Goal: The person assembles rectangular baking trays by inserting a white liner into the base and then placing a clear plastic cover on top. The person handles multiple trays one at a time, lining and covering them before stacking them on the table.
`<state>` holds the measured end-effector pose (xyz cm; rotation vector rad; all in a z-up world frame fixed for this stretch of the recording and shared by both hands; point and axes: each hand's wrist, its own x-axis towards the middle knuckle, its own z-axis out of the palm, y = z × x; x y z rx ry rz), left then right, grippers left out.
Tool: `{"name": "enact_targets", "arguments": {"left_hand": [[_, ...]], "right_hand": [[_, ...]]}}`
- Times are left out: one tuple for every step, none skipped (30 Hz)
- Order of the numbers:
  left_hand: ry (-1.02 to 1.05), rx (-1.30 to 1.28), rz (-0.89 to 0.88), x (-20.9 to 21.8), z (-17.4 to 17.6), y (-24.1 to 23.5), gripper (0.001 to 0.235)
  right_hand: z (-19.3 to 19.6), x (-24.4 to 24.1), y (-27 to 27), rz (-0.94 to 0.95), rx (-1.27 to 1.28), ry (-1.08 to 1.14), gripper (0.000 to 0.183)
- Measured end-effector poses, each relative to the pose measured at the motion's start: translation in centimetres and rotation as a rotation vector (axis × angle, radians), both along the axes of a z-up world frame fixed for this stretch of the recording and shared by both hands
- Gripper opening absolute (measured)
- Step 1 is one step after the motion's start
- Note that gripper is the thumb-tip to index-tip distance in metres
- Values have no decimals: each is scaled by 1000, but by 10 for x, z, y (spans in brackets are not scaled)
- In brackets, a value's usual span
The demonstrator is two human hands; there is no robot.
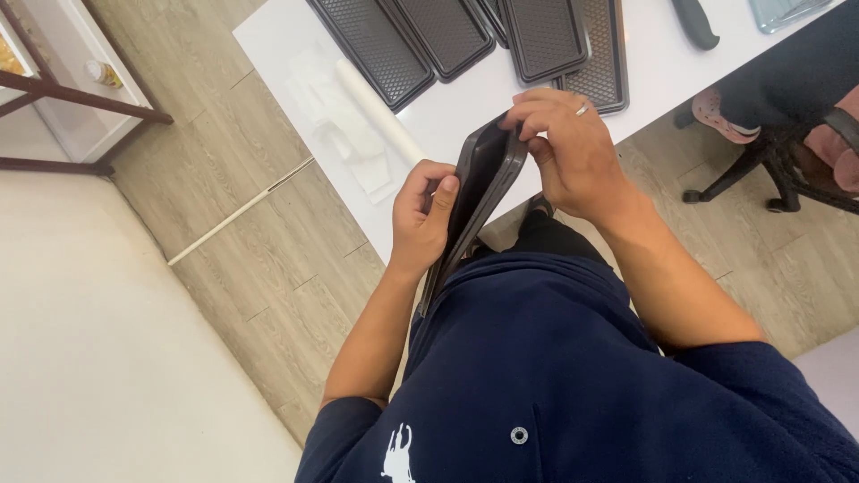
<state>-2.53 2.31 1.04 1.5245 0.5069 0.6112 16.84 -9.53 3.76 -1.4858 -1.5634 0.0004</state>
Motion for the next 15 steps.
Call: {"name": "enact_targets", "arguments": {"left_hand": [[-1, -2, 2, 1, 2, 1, 23], [16, 7, -5, 3, 4, 1, 25], [33, 18, -9, 3, 6, 2, 26], [34, 17, -4, 3, 8, 1, 26], [54, -21, 1, 4, 10, 1, 26], [74, -58, 5, 6, 12, 0, 26], [77, -60, 1, 4, 10, 2, 26], [80, -80, 24, 2, 8, 3, 27], [84, -103, 48, 1, 6, 4, 29], [88, -108, 45, 0, 7, 8, 29], [70, -93, 74, -2, 8, 11, 28], [54, -79, 102, -4, 9, 15, 27], [49, -79, 120, -3, 9, 17, 27], [77, -53, 66, -3, 10, 19, 28], [112, -29, 9, -5, 11, 21, 29]], "right_hand": [[-1, 0, -2, 2, -2, -1, 11], [-2, -1, -5, -41, -73, 24, 11], [-3, -2, -6, -81, -143, 50, 18], [-1, -3, -5, -76, -143, 50, 18], [1, -3, -5, -125, -252, 62, 17], [3, -4, -4, -173, -361, 74, 18], [-1, -3, -3, -176, -363, 78, 18], [-5, -2, -1, -134, -343, 58, 18], [-8, -1, 0, -90, -326, 39, 26], [-11, 1, -1, -92, -331, 42, 26], [-14, 3, -1, -76, -358, 81, 41], [-17, 4, -1, -61, -385, 120, 57], [-14, 6, -4, -44, -386, 113, 57], [-10, 8, -6, 2, -368, 135, 51], [-8, 7, -10, 46, -352, 164, 45]]}}
